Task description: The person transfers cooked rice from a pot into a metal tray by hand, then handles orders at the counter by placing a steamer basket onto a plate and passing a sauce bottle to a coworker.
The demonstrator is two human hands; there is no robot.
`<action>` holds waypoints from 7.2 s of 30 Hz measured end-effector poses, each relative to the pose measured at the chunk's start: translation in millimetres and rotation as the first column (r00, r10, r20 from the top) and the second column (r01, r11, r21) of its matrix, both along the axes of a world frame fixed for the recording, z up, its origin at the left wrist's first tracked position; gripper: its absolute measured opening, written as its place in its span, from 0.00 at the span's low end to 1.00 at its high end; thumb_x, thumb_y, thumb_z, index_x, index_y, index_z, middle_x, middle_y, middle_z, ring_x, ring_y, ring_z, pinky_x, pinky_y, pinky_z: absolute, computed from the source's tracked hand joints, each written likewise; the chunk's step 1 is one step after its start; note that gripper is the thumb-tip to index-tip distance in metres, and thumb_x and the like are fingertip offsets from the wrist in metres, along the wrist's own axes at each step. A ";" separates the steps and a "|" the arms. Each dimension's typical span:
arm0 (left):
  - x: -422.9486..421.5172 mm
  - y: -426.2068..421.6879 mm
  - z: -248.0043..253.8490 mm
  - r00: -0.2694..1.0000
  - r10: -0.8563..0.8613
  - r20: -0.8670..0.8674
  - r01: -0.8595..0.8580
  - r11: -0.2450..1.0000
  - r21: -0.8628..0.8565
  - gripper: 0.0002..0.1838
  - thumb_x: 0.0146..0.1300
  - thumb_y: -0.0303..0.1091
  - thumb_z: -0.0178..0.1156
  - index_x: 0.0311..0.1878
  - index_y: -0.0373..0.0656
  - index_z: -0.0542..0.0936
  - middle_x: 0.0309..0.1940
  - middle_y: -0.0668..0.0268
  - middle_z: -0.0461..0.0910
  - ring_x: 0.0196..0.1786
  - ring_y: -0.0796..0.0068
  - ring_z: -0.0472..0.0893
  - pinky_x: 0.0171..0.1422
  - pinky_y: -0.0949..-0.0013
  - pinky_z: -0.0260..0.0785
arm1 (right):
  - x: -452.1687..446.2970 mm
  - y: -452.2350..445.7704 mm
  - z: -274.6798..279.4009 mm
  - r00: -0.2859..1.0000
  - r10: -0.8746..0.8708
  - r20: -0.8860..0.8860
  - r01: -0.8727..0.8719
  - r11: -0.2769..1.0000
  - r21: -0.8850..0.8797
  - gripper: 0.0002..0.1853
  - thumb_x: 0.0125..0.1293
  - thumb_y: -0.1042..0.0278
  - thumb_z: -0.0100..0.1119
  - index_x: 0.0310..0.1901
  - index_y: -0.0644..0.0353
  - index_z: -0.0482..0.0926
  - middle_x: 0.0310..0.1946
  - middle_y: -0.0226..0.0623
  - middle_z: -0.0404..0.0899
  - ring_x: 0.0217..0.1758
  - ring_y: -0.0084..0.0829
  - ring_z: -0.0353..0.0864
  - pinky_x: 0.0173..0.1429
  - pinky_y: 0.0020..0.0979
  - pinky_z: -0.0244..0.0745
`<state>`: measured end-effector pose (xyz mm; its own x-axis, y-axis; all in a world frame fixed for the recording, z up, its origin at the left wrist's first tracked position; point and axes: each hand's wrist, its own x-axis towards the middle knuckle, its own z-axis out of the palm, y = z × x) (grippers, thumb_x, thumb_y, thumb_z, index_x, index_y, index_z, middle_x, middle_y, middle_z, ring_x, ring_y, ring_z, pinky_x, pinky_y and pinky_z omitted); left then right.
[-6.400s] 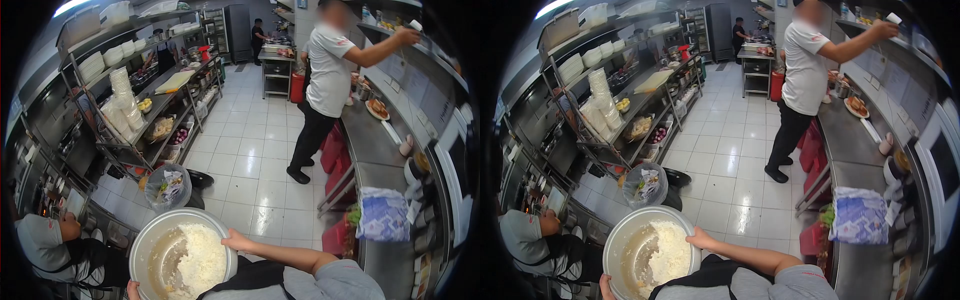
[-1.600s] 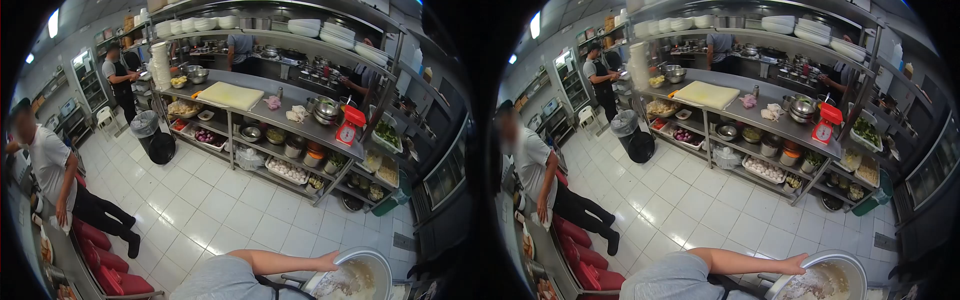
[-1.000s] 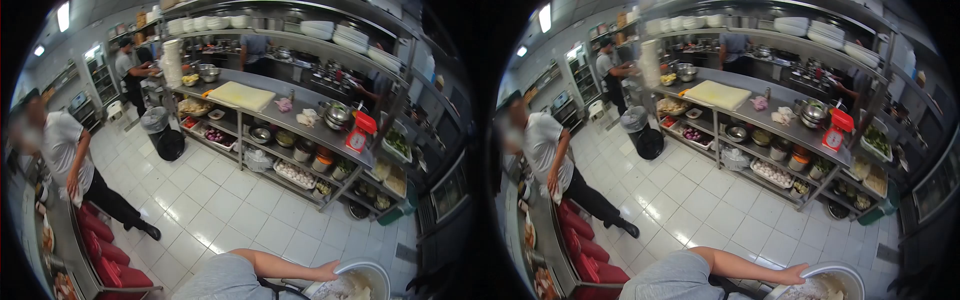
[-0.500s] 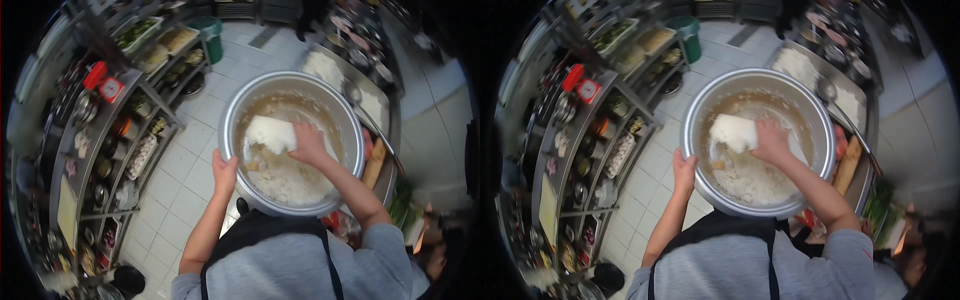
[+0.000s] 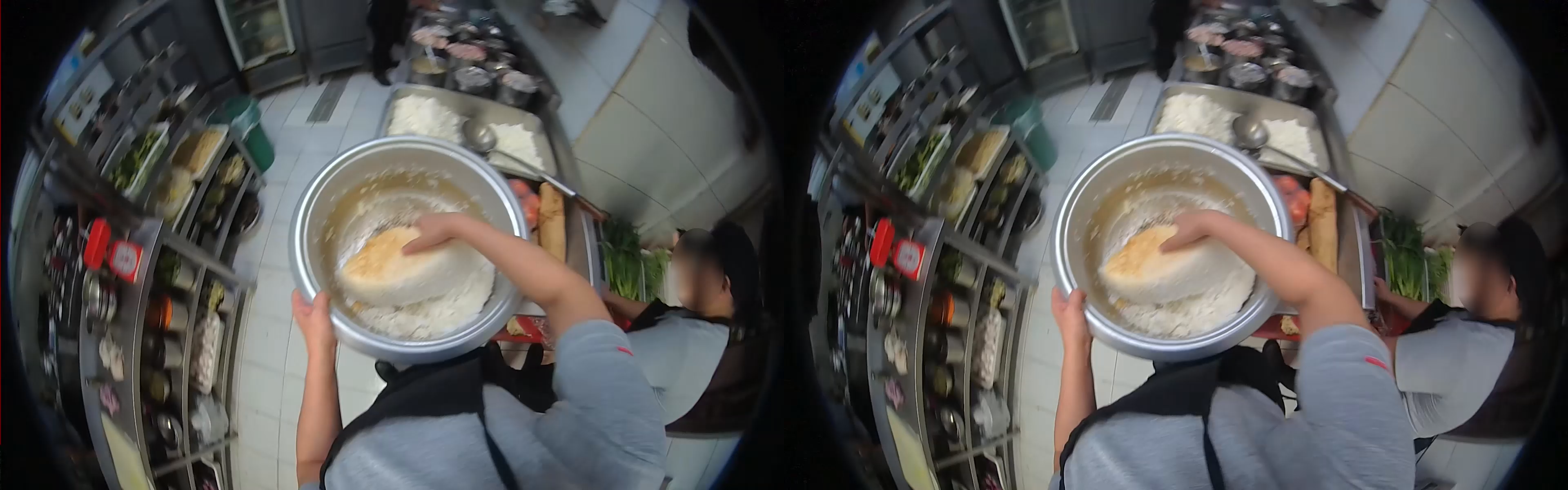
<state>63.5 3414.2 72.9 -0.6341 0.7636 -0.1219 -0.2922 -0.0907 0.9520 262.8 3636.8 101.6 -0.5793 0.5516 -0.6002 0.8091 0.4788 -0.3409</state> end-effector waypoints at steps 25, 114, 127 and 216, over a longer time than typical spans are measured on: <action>-13.2 44.6 13.8 0.990 -0.016 -0.139 -0.008 0.985 -0.170 0.16 0.46 0.25 0.49 0.42 0.36 0.71 0.34 0.65 0.73 0.35 0.75 0.72 0.42 0.76 0.64 | 30.1 -27.5 -17.3 0.643 -0.760 0.095 0.074 -0.062 -0.995 0.17 0.46 0.58 0.59 0.37 0.58 0.79 0.28 0.35 0.80 0.24 0.27 0.78 0.31 0.28 0.75; -4.8 30.2 12.9 0.992 -0.065 -0.109 0.050 0.990 -0.130 0.16 0.46 0.23 0.50 0.42 0.36 0.68 0.33 0.66 0.72 0.34 0.78 0.71 0.41 0.76 0.65 | 6.5 -24.8 -55.2 0.786 -0.602 0.141 0.214 0.051 -0.975 0.32 0.54 0.44 0.62 0.57 0.55 0.71 0.51 0.34 0.76 0.49 0.29 0.78 0.54 0.34 0.73; -4.1 34.7 2.7 1.000 -0.031 -0.004 0.031 0.999 -0.029 0.12 0.52 0.24 0.50 0.43 0.37 0.67 0.34 0.66 0.73 0.33 0.81 0.72 0.37 0.77 0.65 | 25.3 -54.2 -38.5 0.626 -0.770 0.127 -0.068 -0.216 -0.974 0.27 0.57 0.57 0.62 0.56 0.60 0.70 0.47 0.39 0.78 0.47 0.30 0.79 0.54 0.36 0.74; -3.4 40.6 10.8 0.973 -0.033 -0.228 -0.003 0.988 -0.156 0.16 0.45 0.27 0.48 0.41 0.37 0.70 0.33 0.67 0.72 0.36 0.77 0.71 0.44 0.76 0.64 | 281.4 291.9 -57.4 -0.153 -0.876 -0.458 0.835 0.134 -0.535 0.30 0.54 0.59 0.54 0.58 0.60 0.64 0.47 0.42 0.77 0.45 0.49 0.78 0.38 0.49 0.76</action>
<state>60.1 3454.7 83.6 -0.6474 0.7567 -0.0914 -0.0644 0.0652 0.9958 544.2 3928.7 44.2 0.2314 0.8594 -0.4560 0.0952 -0.4864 -0.8685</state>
